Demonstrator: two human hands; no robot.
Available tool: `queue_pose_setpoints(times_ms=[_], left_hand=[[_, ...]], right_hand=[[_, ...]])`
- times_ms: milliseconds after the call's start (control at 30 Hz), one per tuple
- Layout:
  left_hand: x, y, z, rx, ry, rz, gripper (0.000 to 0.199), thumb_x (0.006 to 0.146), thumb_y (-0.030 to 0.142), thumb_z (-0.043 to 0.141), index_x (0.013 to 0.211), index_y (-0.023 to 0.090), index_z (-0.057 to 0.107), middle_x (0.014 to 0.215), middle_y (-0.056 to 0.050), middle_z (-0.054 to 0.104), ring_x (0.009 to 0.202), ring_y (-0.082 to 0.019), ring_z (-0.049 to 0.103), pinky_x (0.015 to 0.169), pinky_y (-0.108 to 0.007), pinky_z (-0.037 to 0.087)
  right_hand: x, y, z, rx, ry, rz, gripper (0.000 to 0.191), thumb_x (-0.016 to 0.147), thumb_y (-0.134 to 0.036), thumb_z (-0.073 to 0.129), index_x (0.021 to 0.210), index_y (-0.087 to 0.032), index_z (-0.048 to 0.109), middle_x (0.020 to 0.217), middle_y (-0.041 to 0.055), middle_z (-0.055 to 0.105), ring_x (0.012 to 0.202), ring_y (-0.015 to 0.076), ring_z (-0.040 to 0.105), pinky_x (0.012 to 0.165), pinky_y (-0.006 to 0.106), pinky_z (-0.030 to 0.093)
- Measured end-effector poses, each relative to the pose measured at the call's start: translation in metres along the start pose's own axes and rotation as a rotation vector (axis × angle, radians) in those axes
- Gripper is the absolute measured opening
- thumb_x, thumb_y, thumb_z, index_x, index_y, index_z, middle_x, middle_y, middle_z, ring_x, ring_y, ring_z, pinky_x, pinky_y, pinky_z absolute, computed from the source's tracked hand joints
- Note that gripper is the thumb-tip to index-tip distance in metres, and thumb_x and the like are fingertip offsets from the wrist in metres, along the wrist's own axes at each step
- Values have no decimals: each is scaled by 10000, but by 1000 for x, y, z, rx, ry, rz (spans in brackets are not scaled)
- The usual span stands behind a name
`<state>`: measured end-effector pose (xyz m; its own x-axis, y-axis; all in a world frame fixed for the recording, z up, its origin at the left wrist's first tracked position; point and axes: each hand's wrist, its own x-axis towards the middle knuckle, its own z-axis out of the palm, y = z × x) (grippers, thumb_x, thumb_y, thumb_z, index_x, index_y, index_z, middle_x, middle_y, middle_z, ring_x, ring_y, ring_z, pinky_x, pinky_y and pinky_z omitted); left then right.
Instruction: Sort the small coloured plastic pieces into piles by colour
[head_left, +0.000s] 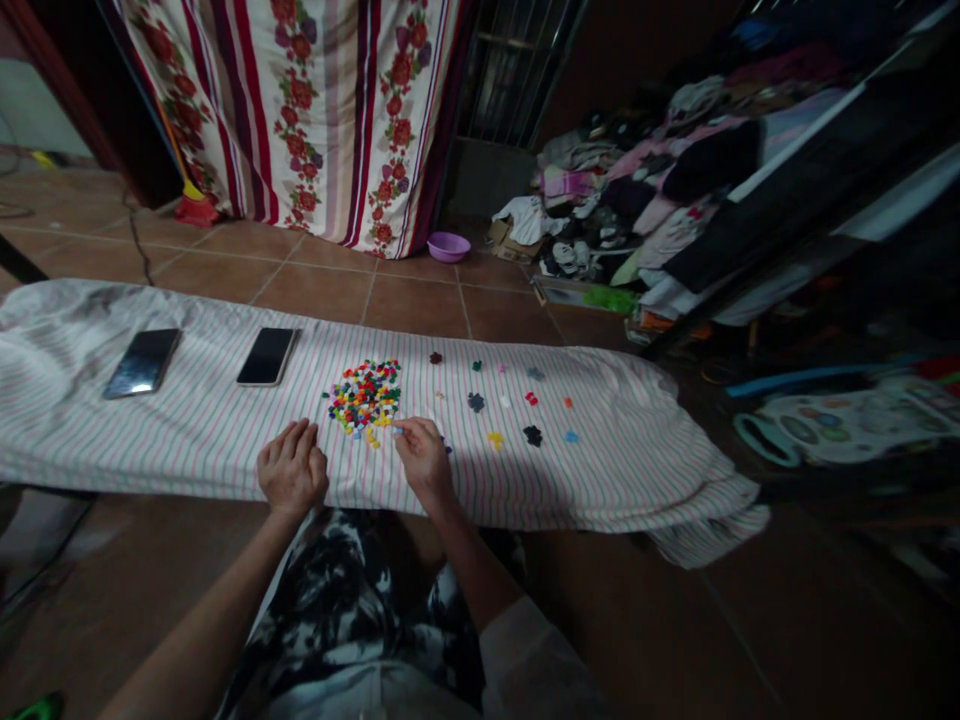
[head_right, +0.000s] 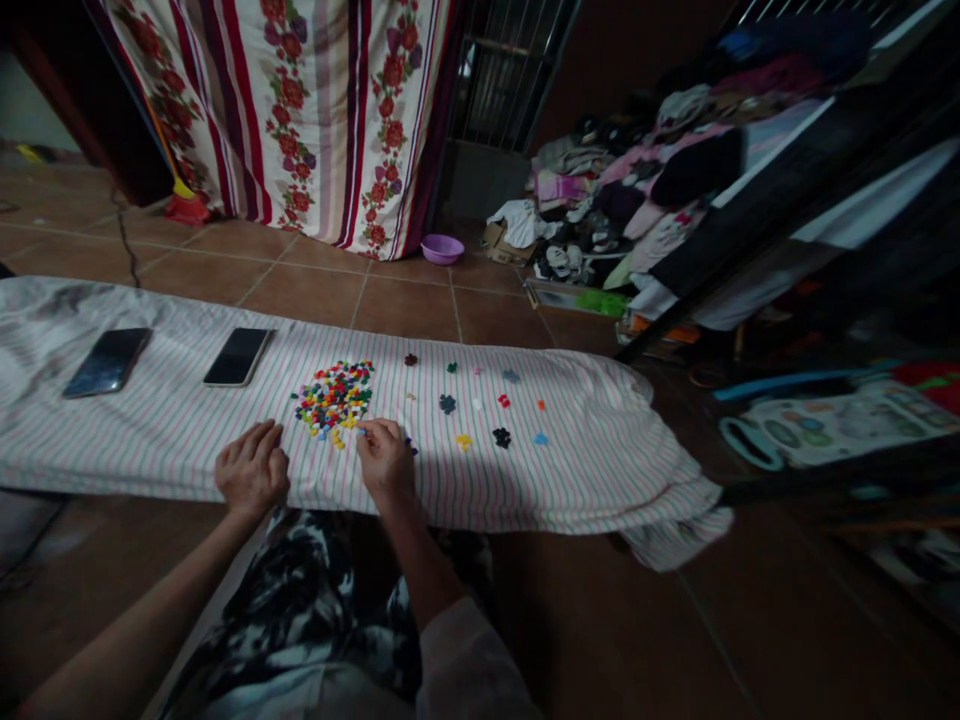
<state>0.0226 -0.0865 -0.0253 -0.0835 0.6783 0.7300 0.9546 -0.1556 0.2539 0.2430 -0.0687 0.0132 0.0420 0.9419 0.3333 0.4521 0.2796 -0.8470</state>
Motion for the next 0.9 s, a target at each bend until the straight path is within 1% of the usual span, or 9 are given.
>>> queue_pose_setpoints(times_ms=[100, 233, 400, 533, 700, 900], left_hand=[[0, 0, 0, 1, 7, 12, 345, 826, 222, 522, 1141, 220, 662, 1180, -95, 711, 1126, -271, 627, 925, -428, 405], [0, -1, 0, -13, 22, 24, 346, 826, 218, 525, 1144, 209, 659, 1187, -111, 705, 1130, -279, 622, 922, -432, 399], [-1, -2, 1, -25, 22, 13, 348, 814, 221, 535, 1139, 221, 661, 1182, -101, 705, 1117, -281, 621, 915, -436, 392], [-2, -3, 2, -39, 13, -3, 347, 810, 219, 547, 1134, 211, 668, 1198, -107, 701, 1117, -282, 622, 907, -434, 389], [-2, -4, 3, 1, 21, 18, 340, 798, 219, 552, 1112, 187, 679, 1180, -111, 710, 1102, -279, 634, 900, -416, 390], [-1, -5, 3, 20, 34, 50, 351, 802, 219, 539, 1127, 196, 669, 1165, -105, 714, 1095, -270, 634, 892, -404, 386]], right_hand=[[-1, -5, -10, -49, 5, 15, 234, 901, -216, 505, 1030, -238, 699, 1033, 53, 662, 901, 146, 658, 836, 261, 556], [-2, -4, -26, -100, 49, 6, 242, 897, -196, 488, 1016, -238, 695, 1026, 62, 676, 939, 164, 651, 848, 275, 546], [-3, 9, -46, -134, 141, 33, 256, 882, -189, 478, 1011, -221, 697, 1048, 79, 684, 987, 189, 645, 908, 324, 527], [-3, 22, -66, -163, 217, 56, 271, 876, -217, 455, 991, -211, 700, 1041, 83, 698, 1017, 196, 639, 936, 343, 514], [-4, 43, -99, -154, 342, 89, 294, 860, -273, 456, 977, -196, 714, 1041, 85, 715, 1016, 210, 646, 966, 376, 496], [-5, 79, -151, -145, 529, 188, 309, 806, -349, 501, 943, -186, 726, 977, 88, 718, 925, 221, 658, 870, 368, 525]])
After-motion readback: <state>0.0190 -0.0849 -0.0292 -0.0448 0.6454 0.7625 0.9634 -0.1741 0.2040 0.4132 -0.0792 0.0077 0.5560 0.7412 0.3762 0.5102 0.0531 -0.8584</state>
